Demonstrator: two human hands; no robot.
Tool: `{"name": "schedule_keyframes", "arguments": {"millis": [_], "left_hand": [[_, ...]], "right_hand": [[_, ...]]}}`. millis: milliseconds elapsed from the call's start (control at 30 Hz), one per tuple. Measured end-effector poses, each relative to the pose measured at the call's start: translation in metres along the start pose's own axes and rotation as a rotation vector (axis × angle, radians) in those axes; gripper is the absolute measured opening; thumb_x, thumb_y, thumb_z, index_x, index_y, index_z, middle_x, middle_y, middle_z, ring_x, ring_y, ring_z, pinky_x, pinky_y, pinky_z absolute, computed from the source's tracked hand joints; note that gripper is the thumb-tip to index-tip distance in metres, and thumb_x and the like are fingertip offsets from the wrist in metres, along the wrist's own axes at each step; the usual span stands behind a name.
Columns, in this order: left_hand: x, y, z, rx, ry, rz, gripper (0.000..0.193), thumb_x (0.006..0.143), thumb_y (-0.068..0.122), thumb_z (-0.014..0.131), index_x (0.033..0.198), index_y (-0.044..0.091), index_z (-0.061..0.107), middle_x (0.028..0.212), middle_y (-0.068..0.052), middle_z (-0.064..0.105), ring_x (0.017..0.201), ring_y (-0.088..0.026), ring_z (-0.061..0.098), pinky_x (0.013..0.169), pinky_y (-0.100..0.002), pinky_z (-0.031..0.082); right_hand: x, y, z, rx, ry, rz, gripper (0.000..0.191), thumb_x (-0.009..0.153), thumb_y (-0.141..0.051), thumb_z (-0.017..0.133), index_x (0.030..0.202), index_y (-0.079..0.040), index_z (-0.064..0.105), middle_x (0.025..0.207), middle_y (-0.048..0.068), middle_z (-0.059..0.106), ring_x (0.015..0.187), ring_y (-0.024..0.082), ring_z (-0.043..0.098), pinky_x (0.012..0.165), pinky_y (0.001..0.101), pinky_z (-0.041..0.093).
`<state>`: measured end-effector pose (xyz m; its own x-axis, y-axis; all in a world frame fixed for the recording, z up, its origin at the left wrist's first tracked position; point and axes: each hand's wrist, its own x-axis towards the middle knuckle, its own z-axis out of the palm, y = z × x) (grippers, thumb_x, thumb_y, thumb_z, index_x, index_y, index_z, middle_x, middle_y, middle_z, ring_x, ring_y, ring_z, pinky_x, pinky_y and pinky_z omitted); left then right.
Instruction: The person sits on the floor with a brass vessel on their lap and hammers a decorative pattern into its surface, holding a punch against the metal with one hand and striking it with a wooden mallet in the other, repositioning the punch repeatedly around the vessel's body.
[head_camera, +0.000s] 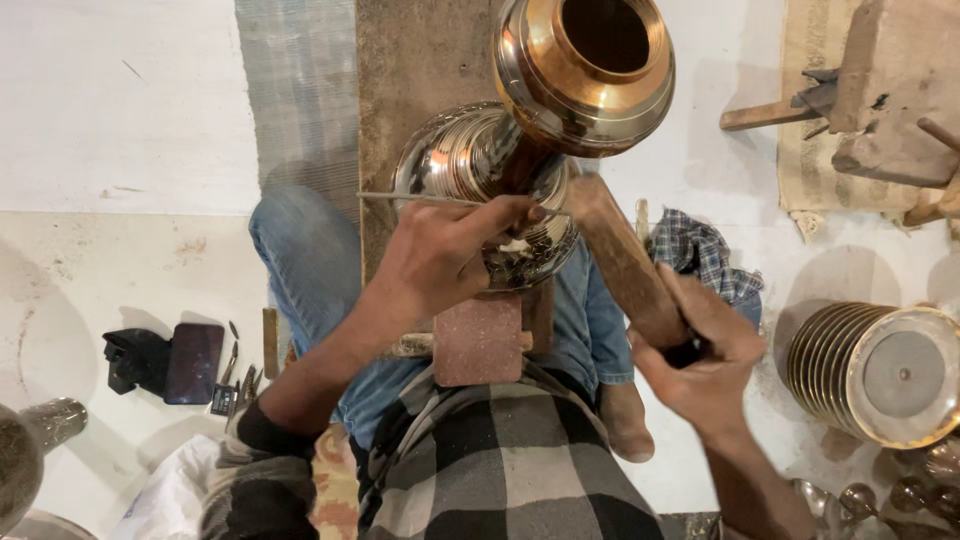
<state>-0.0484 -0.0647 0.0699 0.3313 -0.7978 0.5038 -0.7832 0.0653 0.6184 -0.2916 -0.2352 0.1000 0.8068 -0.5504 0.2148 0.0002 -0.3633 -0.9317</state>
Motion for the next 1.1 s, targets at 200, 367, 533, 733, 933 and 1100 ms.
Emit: {"name": "schedule_keyframes", "arguments": {"millis": [200, 367, 533, 733, 933, 1100], "left_hand": [[0.029, 0.007, -0.015, 0.230, -0.759, -0.306, 0.069, 0.092, -0.007, 0.057, 0.148, 0.034, 0.056, 0.088, -0.006, 0.075, 0.056, -0.021, 0.071, 0.048, -0.031, 0.058], [0.033, -0.006, -0.012, 0.054, -0.378, 0.188, 0.045, 0.086, 0.005, 0.074, 0.128, 0.020, 0.066, 0.096, -0.010, 0.078, 0.076, -0.022, 0.075, 0.061, -0.035, 0.062], [0.027, -0.009, -0.009, 0.096, -0.447, 0.086, 0.046, 0.084, -0.002, 0.072, 0.125, 0.018, 0.068, 0.086, -0.009, 0.078, 0.063, -0.020, 0.071, 0.050, -0.035, 0.058], [0.003, -0.005, 0.001, 0.136, -0.168, -0.085, 0.049, 0.079, -0.008, 0.067, 0.124, 0.011, 0.068, 0.085, -0.009, 0.078, 0.053, -0.016, 0.067, 0.040, -0.031, 0.053], [-0.022, -0.001, 0.020, 0.097, 0.136, -0.152, 0.043, 0.081, 0.000, 0.067, 0.122, 0.010, 0.065, 0.092, -0.006, 0.077, 0.068, -0.016, 0.073, 0.060, -0.029, 0.062], [-0.039, 0.005, 0.034, 0.109, 0.265, -0.266, 0.034, 0.080, -0.002, 0.065, 0.113, 0.006, 0.066, 0.088, -0.006, 0.076, 0.066, -0.017, 0.071, 0.059, -0.032, 0.059]], "right_hand": [[-0.066, 0.031, 0.012, -0.064, 0.078, 0.106, 0.067, 0.072, 0.007, 0.063, 0.139, 0.006, 0.061, 0.110, 0.016, 0.072, 0.088, 0.016, 0.070, 0.079, 0.0262, 0.056], [-0.069, 0.032, 0.019, -0.015, 0.253, 0.126, 0.059, 0.075, 0.007, 0.066, 0.134, 0.005, 0.066, 0.099, 0.011, 0.072, 0.081, 0.013, 0.071, 0.074, 0.0255, 0.059], [-0.048, 0.017, 0.016, -0.346, 0.247, -0.045, 0.048, 0.071, 0.009, 0.070, 0.119, 0.005, 0.067, 0.098, 0.015, 0.065, 0.079, 0.017, 0.064, 0.070, 0.0291, 0.052], [0.007, -0.029, -0.002, -0.497, 0.046, -0.179, 0.064, 0.076, 0.008, 0.069, 0.139, 0.001, 0.061, 0.109, 0.014, 0.068, 0.085, 0.015, 0.066, 0.064, 0.0268, 0.052], [0.047, -0.088, -0.014, -0.594, -0.235, -0.194, 0.068, 0.074, 0.002, 0.066, 0.139, -0.010, 0.056, 0.110, 0.013, 0.065, 0.082, 0.015, 0.067, 0.062, 0.0279, 0.056], [0.087, -0.094, -0.013, -0.961, -0.457, -0.311, 0.071, 0.078, -0.001, 0.070, 0.147, -0.017, 0.059, 0.108, 0.011, 0.071, 0.058, 0.015, 0.057, 0.047, 0.0292, 0.047]]}}
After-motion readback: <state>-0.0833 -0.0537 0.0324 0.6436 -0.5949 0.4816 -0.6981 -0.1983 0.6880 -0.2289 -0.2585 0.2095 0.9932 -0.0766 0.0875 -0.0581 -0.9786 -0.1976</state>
